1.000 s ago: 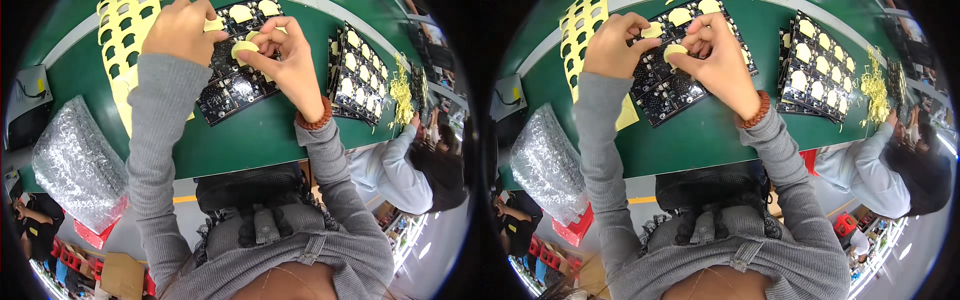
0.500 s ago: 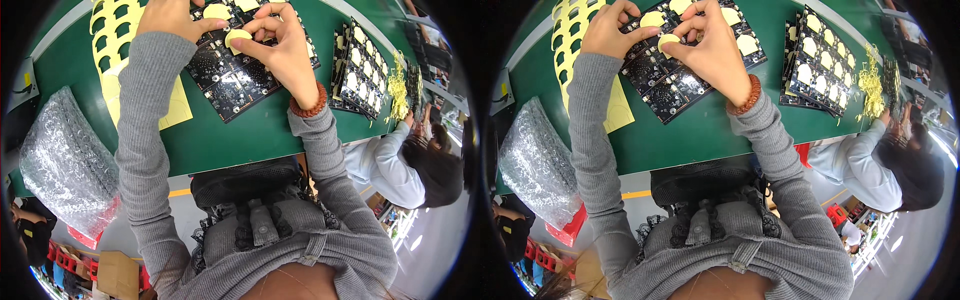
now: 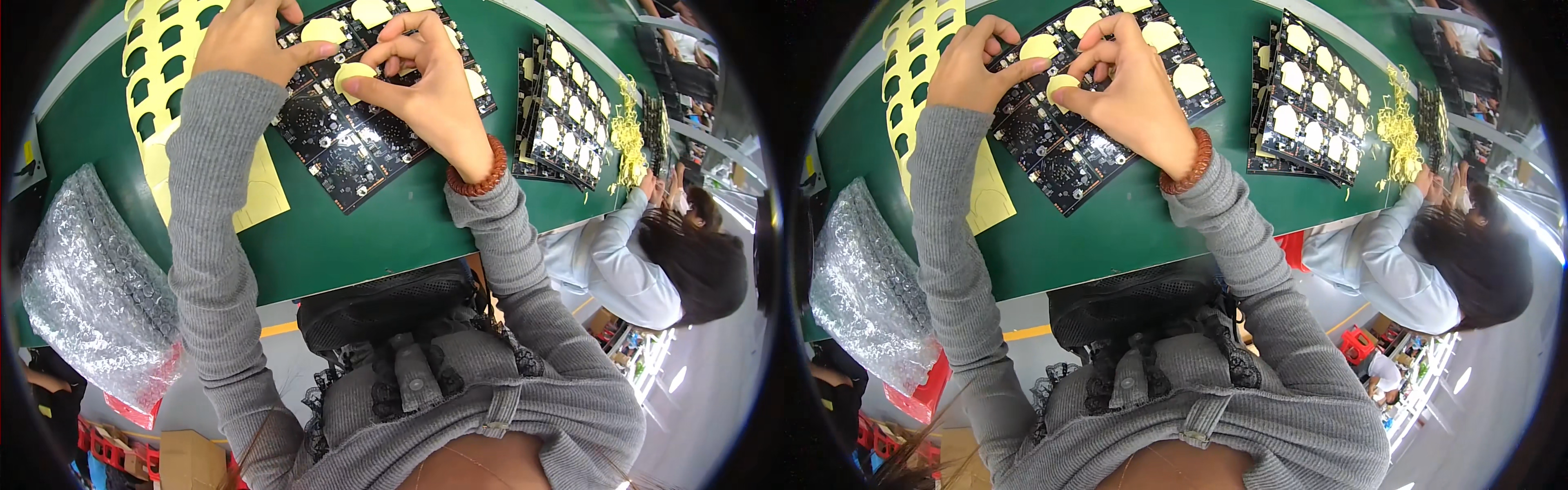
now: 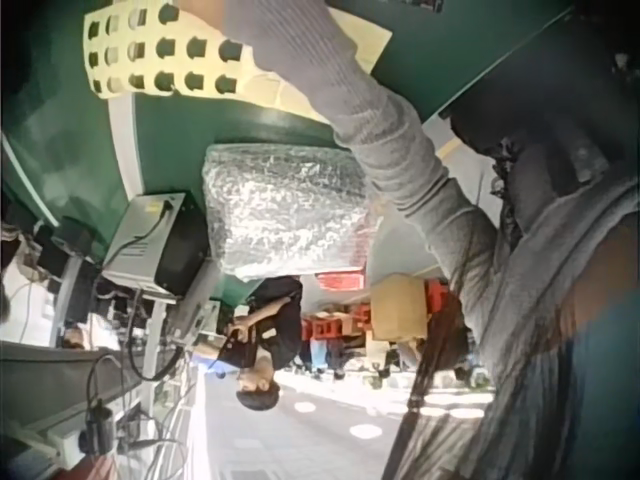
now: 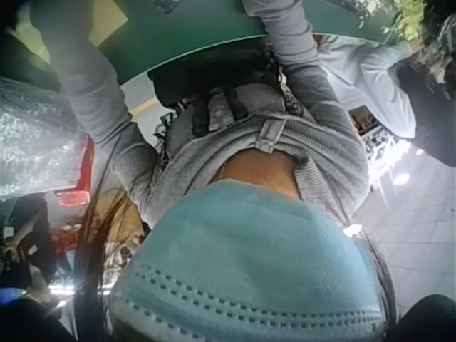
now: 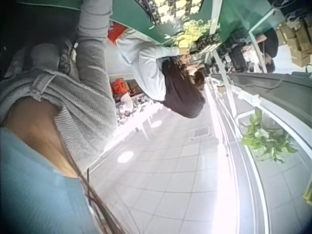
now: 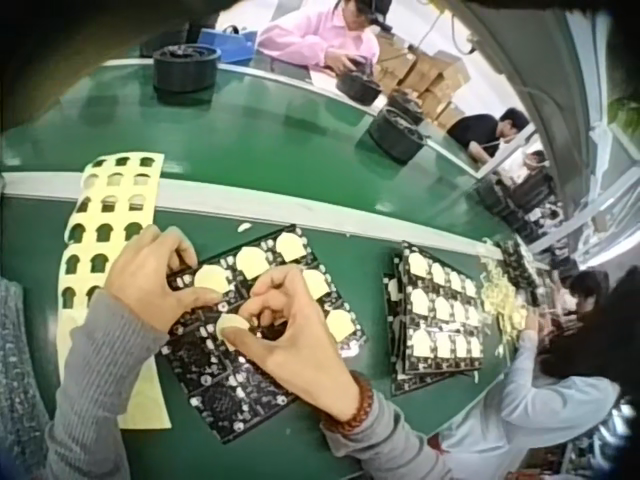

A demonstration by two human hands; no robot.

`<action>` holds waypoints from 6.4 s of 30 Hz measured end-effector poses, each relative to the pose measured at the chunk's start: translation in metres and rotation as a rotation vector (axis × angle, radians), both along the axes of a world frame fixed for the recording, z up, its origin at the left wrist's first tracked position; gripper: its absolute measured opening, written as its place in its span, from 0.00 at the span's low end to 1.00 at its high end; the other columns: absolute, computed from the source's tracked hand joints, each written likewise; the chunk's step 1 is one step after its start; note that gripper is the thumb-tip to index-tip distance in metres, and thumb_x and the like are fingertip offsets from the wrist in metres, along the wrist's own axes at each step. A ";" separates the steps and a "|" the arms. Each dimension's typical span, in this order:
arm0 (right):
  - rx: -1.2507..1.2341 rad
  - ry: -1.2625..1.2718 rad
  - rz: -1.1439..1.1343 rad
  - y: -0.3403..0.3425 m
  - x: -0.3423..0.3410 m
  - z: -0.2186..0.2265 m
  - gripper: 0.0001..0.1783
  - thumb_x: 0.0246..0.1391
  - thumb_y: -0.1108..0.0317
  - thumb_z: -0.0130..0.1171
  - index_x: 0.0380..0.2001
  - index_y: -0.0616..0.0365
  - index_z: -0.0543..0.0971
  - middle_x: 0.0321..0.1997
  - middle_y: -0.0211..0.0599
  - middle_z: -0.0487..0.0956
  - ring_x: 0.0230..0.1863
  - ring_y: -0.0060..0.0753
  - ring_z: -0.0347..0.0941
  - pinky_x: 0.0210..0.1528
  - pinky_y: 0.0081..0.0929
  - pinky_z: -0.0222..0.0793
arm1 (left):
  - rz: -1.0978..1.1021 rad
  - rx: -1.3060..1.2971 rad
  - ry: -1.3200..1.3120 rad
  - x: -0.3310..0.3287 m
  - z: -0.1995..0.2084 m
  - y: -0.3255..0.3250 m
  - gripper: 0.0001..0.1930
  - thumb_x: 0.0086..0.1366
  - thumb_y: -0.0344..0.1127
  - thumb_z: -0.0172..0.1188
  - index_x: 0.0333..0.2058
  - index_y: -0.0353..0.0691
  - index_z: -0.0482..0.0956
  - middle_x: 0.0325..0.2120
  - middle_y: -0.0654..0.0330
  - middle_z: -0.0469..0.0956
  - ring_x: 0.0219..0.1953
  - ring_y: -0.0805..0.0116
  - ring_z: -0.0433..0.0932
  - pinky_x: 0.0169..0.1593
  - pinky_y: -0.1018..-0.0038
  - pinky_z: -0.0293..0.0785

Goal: Peeling small yellow adhesive components from a sheet and applying them to designated spots on circuit boards.

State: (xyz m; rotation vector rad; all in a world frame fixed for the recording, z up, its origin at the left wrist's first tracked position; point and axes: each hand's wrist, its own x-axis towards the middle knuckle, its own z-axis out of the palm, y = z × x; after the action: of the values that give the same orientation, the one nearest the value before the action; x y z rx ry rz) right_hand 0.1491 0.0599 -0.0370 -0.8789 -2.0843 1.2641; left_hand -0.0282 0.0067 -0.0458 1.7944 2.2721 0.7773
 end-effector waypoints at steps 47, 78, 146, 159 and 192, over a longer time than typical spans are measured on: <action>-0.178 0.388 -0.054 -0.022 0.001 0.027 0.15 0.49 0.70 0.55 0.41 0.61 0.72 0.34 0.34 0.76 0.32 0.26 0.72 0.36 0.21 0.66 | 0.277 0.277 -1.149 -0.043 0.058 -0.026 0.17 0.51 0.38 0.64 0.35 0.33 0.74 0.22 0.61 0.75 0.21 0.81 0.70 0.25 0.85 0.65; -0.295 0.435 -0.054 -0.001 0.020 0.019 0.08 0.57 0.67 0.47 0.31 0.61 0.69 0.27 0.25 0.73 0.27 0.10 0.64 0.29 0.11 0.61 | -0.274 -0.138 -1.625 0.040 0.026 -0.002 0.25 0.48 0.34 0.66 0.45 0.33 0.68 0.36 0.57 0.75 0.38 0.69 0.75 0.43 0.75 0.71; 0.102 -0.022 -0.188 -0.044 0.047 0.010 0.22 0.33 0.73 0.62 0.35 0.56 0.66 0.24 0.29 0.77 0.34 0.35 0.66 0.38 0.29 0.59 | -0.279 -0.389 -0.603 0.028 0.021 -0.007 0.09 0.52 0.35 0.63 0.30 0.39 0.77 0.20 0.69 0.75 0.21 0.84 0.71 0.24 0.87 0.67; 0.025 -0.017 -0.161 -0.042 0.046 0.006 0.21 0.32 0.73 0.61 0.34 0.56 0.66 0.25 0.31 0.77 0.35 0.37 0.68 0.41 0.29 0.60 | -0.265 -0.358 -0.530 0.030 0.017 -0.007 0.10 0.51 0.39 0.63 0.31 0.41 0.77 0.18 0.69 0.73 0.20 0.83 0.70 0.24 0.87 0.67; 0.295 -0.072 -0.241 -0.077 0.039 0.008 0.15 0.39 0.80 0.53 0.35 0.62 0.68 0.35 0.41 0.68 0.35 0.45 0.65 0.37 0.33 0.61 | -0.493 -0.304 -0.514 0.039 0.019 -0.008 0.07 0.47 0.31 0.66 0.25 0.37 0.78 0.18 0.71 0.68 0.18 0.85 0.60 0.22 0.87 0.59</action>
State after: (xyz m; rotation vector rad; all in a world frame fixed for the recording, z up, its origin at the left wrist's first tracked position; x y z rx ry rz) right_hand 0.1882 -0.0167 -0.0287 -1.0139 -2.0767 0.7873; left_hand 0.0112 -0.0016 -0.0263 1.6627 1.4547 0.6555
